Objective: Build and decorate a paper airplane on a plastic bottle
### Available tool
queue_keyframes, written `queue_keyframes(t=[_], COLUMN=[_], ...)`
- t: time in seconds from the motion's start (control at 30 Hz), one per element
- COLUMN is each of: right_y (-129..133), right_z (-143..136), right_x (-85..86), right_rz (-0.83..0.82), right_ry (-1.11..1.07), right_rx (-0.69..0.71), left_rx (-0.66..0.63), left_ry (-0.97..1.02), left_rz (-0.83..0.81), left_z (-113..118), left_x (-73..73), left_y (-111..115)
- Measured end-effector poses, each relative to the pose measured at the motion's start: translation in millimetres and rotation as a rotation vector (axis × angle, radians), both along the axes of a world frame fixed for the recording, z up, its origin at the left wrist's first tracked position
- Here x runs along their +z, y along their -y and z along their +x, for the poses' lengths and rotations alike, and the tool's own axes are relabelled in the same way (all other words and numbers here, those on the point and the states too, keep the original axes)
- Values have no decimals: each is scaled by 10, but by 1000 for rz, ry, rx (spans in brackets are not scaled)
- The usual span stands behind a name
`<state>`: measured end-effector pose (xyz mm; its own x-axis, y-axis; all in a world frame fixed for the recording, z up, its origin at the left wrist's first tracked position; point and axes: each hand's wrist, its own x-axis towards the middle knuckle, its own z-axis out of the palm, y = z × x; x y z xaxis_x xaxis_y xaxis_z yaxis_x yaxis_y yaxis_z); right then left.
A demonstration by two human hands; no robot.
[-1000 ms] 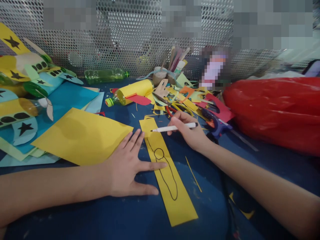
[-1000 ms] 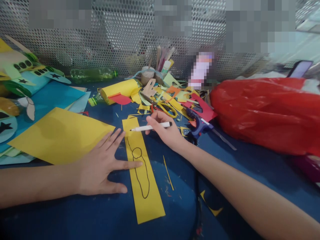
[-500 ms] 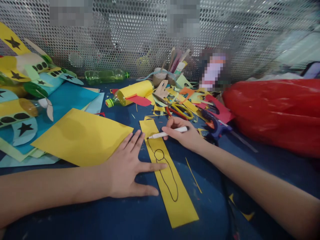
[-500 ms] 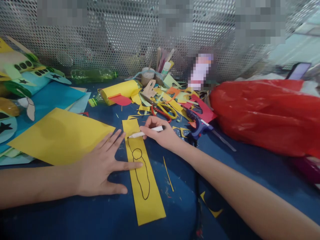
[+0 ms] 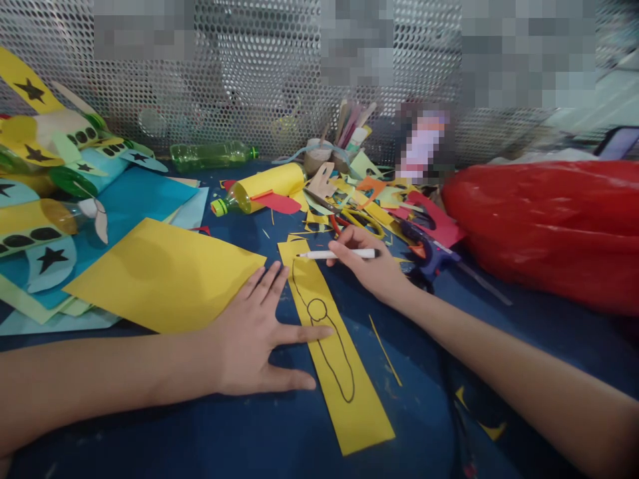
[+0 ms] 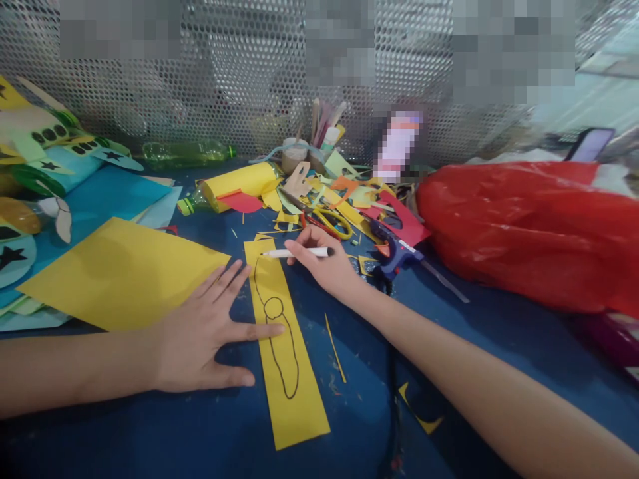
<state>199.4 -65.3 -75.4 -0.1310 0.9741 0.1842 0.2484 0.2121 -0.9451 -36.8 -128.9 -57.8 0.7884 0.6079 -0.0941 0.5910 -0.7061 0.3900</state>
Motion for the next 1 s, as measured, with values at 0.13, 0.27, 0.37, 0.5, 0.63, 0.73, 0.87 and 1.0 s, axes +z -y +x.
queue_keyframes(t=[0.13, 0.27, 0.37, 0.5, 0.63, 0.73, 0.87, 1.0], right_y=[12, 14, 8, -3, -8, -12, -20, -25], right_z=[-5, 0, 3, 4, 7, 17, 44, 73], right_x=[11, 13, 3, -22, -31, -29, -33, -37], right_rz=[-4, 3, 15, 25, 19, 15, 31, 45], right_ry=[21, 35, 34, 28, 32, 13, 31, 42], right_rx=[35, 64, 73, 56, 16, 8, -12, -47], left_rx=[-5, -1, -5, 2, 0, -4, -3, -4], left_ry=[6, 10, 7, 1, -6, -13, -12, -2], left_rz=[-7, 4, 5, 11, 24, 19, 42, 50], left_z=[-8, -10, -5, -3, -5, -3, 3, 4], left_x=[3, 4, 3, 1, 9, 15, 2, -11], left_y=[1, 4, 5, 8, 8, 6, 7, 9])
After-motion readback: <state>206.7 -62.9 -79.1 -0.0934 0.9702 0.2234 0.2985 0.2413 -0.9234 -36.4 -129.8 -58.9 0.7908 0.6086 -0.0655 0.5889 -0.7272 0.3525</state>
